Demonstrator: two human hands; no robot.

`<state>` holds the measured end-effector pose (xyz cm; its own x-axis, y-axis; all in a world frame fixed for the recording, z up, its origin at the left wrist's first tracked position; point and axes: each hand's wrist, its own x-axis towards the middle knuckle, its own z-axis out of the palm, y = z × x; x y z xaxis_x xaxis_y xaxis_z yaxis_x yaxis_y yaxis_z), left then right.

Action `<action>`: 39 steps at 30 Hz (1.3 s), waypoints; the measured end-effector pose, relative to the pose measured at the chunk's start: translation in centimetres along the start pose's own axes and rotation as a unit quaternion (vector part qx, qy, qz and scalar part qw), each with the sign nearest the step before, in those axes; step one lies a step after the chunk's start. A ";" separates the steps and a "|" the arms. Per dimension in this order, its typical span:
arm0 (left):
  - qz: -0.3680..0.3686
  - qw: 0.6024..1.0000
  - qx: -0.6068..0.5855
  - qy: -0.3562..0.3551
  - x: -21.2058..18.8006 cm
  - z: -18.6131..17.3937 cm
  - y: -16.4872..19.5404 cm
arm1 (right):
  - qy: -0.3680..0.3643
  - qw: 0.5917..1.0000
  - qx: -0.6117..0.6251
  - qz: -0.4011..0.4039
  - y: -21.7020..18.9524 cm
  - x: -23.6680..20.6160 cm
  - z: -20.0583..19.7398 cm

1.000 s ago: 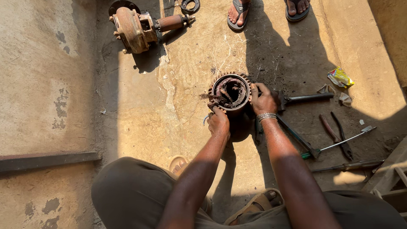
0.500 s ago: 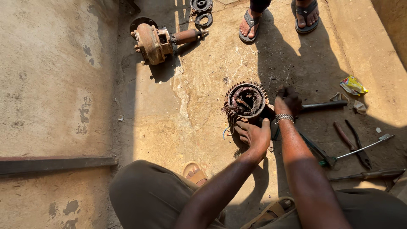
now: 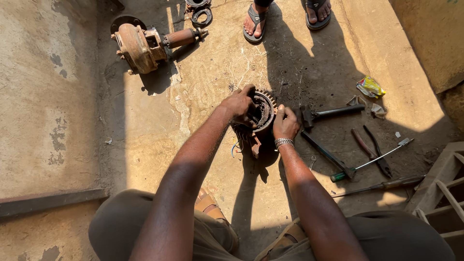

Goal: The person sits on the ground and strips burnt copper windings out of an electric motor stator. They hold the stator steady while levering and prying the old windings with a flat chisel-like bar, hammering it loose, pulling winding coils out by hand, and using a screwdriver and pliers to work the remaining material free.

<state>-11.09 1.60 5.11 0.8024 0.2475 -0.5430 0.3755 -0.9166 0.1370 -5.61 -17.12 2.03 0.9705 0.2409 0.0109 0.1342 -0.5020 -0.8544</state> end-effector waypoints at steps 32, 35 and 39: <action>-0.173 0.943 -0.176 0.224 -2.5 1.0 3.2 | -0.116 0.967 0.053 -0.221 4.4 6.1 -0.5; -0.189 0.941 -0.181 0.215 -2.1 0.7 2.7 | -0.130 0.969 0.042 -0.208 3.9 6.1 -0.5; -0.139 0.962 -0.114 0.205 -2.9 0.1 2.8 | -0.133 0.970 0.005 -0.202 3.6 6.0 -0.2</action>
<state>-12.44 -1.72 6.97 0.7548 0.6185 -0.2185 0.6559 -0.7166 0.2373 0.76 -17.64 -0.86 0.7536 0.6220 0.2125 0.4891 -0.3147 -0.8135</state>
